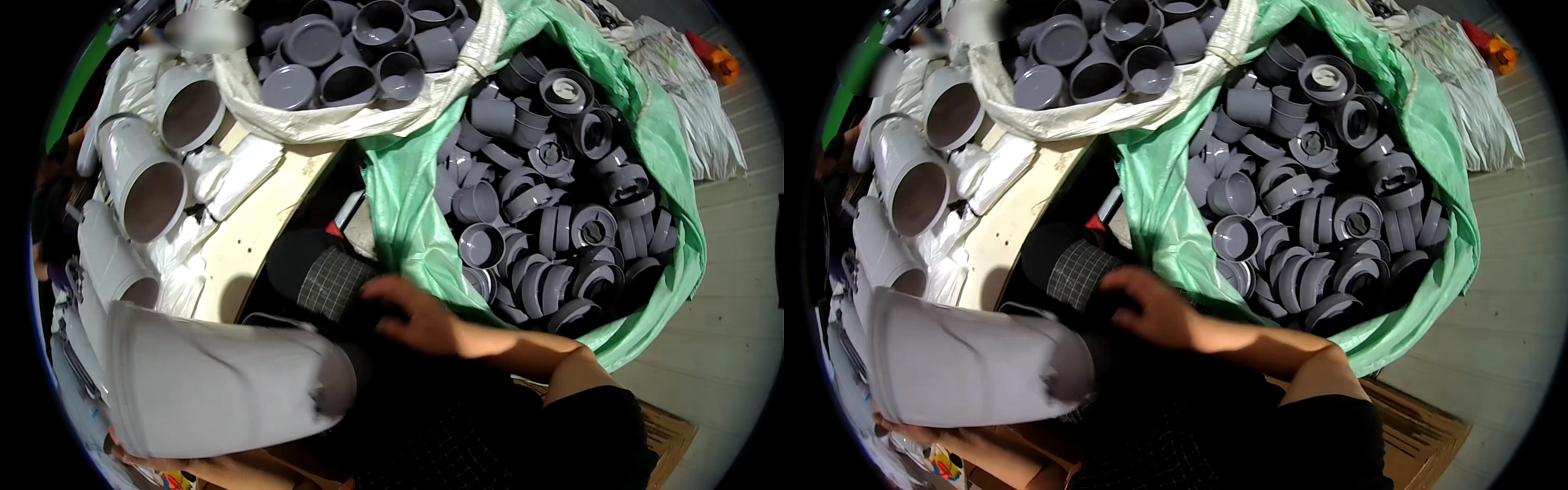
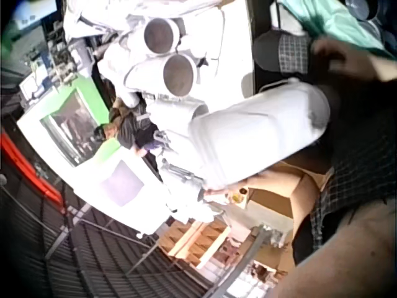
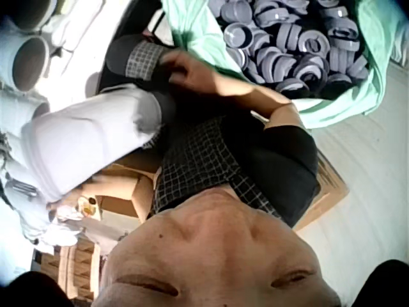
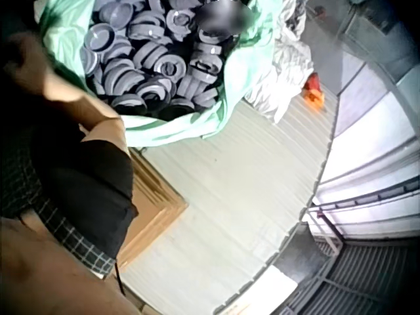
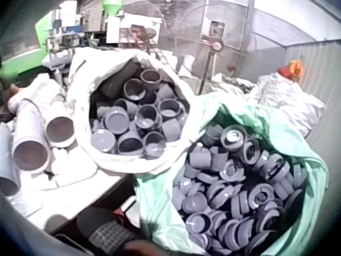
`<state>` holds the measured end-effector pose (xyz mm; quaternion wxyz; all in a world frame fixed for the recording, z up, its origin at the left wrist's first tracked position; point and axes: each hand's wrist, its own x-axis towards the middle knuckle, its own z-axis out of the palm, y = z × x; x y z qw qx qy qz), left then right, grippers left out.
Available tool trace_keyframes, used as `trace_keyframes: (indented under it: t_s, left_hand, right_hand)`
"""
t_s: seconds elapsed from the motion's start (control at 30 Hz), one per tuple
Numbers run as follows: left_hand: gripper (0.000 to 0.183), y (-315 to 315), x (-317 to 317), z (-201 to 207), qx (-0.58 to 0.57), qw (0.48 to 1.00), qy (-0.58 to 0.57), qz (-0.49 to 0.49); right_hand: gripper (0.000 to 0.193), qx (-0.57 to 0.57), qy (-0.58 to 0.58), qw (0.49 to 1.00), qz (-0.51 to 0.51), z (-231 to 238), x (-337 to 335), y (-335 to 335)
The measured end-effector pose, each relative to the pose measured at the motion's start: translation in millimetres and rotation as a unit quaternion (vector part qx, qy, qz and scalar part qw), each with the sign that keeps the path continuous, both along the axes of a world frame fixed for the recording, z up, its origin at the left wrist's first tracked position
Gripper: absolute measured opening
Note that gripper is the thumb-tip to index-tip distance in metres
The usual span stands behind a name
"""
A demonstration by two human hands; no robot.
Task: The person assembles gray plastic kettles by attaching lids to the bodies. They repeatedly pick up a kettle body and a lid, fit the lid onto the body, wrap the assembled unit in a plastic bag, and place it into a cardboard box. The process is repeated continuously throughout the clip.
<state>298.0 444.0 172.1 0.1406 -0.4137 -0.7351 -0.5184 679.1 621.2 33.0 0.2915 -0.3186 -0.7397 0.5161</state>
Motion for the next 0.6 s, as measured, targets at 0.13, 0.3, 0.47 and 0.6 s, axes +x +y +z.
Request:
trace_keyframes:
  t_s: [0.13, 0.3, 0.47, 0.6]
  left_hand:
    - [0.033, 74.1, 26.7, -32.4, 0.141, 0.830, -0.305, -0.445]
    - [0.033, 83.7, 19.8, -38.6, 0.189, 0.776, -0.424, -0.427]
    - [0.042, 105.4, 16.1, -41.6, 0.035, 0.900, -0.299, -0.316]
    - [0.105, 129.4, 44.3, -9.6, -0.081, 0.835, -0.404, -0.366]
  right_hand:
    - [0.037, 0.217, -0.282, 0.884, -0.303, -53.0, 126.5, 121.9]
    - [0.051, 0.337, -0.662, 0.655, -0.140, -128.5, 287.8, 176.4]
    - [0.058, 0.233, -0.550, 0.791, -0.136, -8.6, 166.5, 171.4]
    - [0.057, 0.365, -0.116, 0.917, -0.111, 69.6, 60.3, 192.8]
